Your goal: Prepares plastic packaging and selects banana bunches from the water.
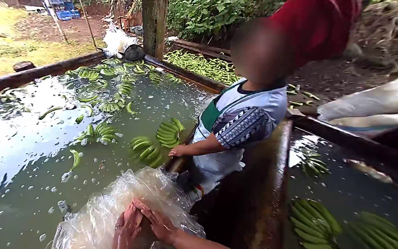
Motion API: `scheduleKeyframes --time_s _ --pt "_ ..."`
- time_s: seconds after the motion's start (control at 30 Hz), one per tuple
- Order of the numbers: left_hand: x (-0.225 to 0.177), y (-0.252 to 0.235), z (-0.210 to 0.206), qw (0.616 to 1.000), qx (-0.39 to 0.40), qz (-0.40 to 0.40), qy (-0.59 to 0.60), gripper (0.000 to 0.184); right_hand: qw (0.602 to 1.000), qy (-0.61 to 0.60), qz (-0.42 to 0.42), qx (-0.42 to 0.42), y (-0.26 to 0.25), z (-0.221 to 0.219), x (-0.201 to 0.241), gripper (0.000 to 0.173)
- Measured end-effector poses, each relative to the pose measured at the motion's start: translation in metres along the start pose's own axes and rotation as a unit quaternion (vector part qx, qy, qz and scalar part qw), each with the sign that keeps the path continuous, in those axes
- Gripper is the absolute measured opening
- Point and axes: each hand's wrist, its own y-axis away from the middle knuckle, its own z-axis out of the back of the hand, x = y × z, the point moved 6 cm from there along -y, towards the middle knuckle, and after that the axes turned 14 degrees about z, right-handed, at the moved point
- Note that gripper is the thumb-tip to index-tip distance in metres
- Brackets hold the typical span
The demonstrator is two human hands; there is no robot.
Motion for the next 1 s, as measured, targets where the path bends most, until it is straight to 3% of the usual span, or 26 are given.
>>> scheduleKeyframes --time_s 0.17,0.37,0.47,0.57,0.7,0.77,0.83,0.9,0.93,1.0 --pt "0.000 -0.001 -0.001 1.000 0.000 0.004 0.000 0.068 1.000 0.005 0.012 -0.016 -0.001 -0.002 -0.004 0.057" --pt "0.000 -0.006 0.000 1.000 0.011 0.008 0.003 0.091 0.997 -0.007 0.064 -0.042 -0.005 0.002 -0.003 0.061" --pt "-0.005 -0.009 0.005 0.997 0.061 0.046 -0.017 0.098 0.998 -0.062 0.010 -0.011 -0.001 0.009 0.002 0.059" --pt "-0.008 -0.010 0.015 0.993 0.099 0.053 -0.017 0.095 0.990 -0.116 -0.004 -0.079 0.005 0.020 0.019 0.051" --pt "-0.026 -0.005 0.048 0.980 0.104 0.108 0.131 0.087 0.974 -0.095 -0.014 -0.205 -0.012 0.054 0.043 0.041" --pt "-0.036 -0.001 0.061 0.961 0.077 0.147 0.223 0.084 0.966 -0.126 -0.070 -0.215 -0.027 0.072 0.041 0.054" --pt "-0.051 0.007 0.073 0.959 0.052 0.125 0.249 0.088 0.936 -0.252 -0.168 -0.181 -0.043 0.074 0.034 0.056" --pt "-0.066 0.012 0.077 0.971 0.043 0.039 0.230 0.093 0.885 -0.373 -0.223 -0.165 -0.059 0.074 0.036 0.033" --pt "-0.072 0.016 0.078 0.973 0.057 -0.001 0.225 0.095 0.881 -0.383 -0.217 -0.174 -0.065 0.079 0.038 0.027" --pt "-0.076 0.026 0.079 0.972 0.109 -0.040 0.203 0.096 0.917 -0.303 -0.148 -0.214 -0.076 0.103 0.034 0.031"
